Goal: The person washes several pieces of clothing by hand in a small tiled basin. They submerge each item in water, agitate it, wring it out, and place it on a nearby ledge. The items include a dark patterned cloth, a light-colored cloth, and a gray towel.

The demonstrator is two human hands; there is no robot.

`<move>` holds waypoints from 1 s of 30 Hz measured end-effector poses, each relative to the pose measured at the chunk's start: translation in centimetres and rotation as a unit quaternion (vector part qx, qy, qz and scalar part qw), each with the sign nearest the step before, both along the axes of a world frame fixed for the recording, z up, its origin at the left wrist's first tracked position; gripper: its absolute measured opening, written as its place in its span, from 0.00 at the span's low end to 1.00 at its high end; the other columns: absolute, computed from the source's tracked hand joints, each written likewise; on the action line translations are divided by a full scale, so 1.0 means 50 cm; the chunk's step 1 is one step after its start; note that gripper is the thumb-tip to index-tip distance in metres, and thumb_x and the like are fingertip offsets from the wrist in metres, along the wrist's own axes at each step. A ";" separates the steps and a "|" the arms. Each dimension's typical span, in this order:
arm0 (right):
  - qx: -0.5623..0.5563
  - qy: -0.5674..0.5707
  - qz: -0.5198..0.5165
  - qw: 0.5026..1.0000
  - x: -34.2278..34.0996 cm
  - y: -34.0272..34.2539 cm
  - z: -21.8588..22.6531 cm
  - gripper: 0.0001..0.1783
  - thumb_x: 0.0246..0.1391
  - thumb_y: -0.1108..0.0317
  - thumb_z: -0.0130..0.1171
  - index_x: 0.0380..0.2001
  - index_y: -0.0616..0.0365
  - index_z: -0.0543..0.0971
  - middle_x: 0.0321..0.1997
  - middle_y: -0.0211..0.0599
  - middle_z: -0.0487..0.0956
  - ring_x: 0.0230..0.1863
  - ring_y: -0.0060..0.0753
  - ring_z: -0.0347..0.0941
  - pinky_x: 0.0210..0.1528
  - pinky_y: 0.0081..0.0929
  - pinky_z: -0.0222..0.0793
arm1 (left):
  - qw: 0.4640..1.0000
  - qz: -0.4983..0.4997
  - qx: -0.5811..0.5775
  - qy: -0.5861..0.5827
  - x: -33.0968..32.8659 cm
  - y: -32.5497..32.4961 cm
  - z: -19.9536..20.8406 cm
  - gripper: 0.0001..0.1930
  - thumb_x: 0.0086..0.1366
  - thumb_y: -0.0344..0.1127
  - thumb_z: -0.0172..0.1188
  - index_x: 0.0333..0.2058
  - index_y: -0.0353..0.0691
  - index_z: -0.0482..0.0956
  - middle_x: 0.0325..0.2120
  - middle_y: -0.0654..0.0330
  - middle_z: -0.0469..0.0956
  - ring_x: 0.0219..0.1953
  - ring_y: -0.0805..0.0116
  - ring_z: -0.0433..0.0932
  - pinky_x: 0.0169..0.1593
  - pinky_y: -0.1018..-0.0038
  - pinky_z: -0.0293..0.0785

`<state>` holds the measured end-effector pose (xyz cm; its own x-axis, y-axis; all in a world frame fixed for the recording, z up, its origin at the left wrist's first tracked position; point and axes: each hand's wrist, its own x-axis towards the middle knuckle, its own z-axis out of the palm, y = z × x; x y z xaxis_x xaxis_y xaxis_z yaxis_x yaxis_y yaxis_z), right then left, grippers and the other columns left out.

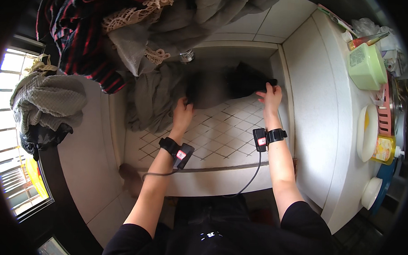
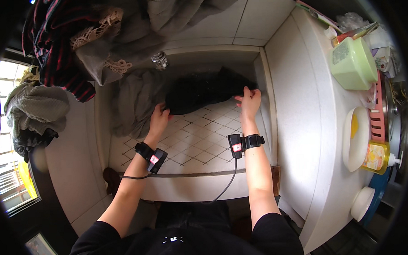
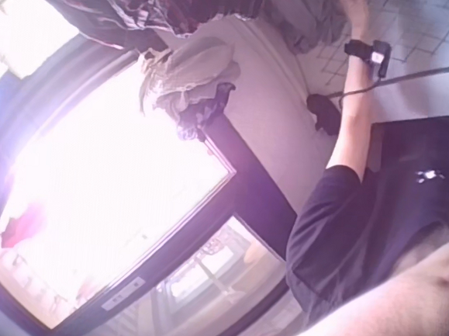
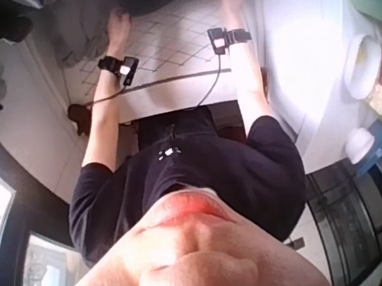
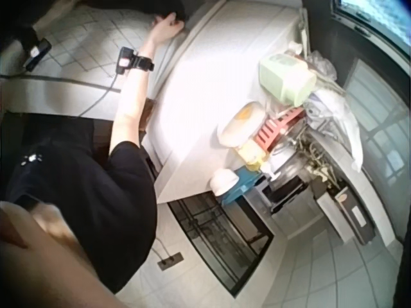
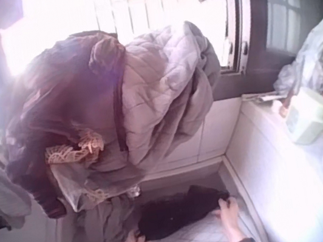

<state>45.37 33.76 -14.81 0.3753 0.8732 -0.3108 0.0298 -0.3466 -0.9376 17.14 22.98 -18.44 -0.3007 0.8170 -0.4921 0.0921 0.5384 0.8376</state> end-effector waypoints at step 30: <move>-0.127 -0.559 0.461 0.678 -0.057 0.229 -0.269 0.35 0.52 0.41 0.50 0.62 0.40 0.60 0.69 0.43 0.50 0.69 0.53 0.42 0.60 0.64 0.48 | 0.790 -0.453 -0.064 0.408 0.034 0.286 -0.296 0.23 0.63 0.51 0.47 0.49 0.41 0.73 0.45 0.45 0.73 0.46 0.47 0.73 0.49 0.55 0.69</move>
<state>42.55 45.19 -28.26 -0.1682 0.8689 -0.4656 0.9856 0.1563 -0.0643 18.86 37.28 -33.24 0.1193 0.8384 -0.5318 0.9694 0.0174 0.2448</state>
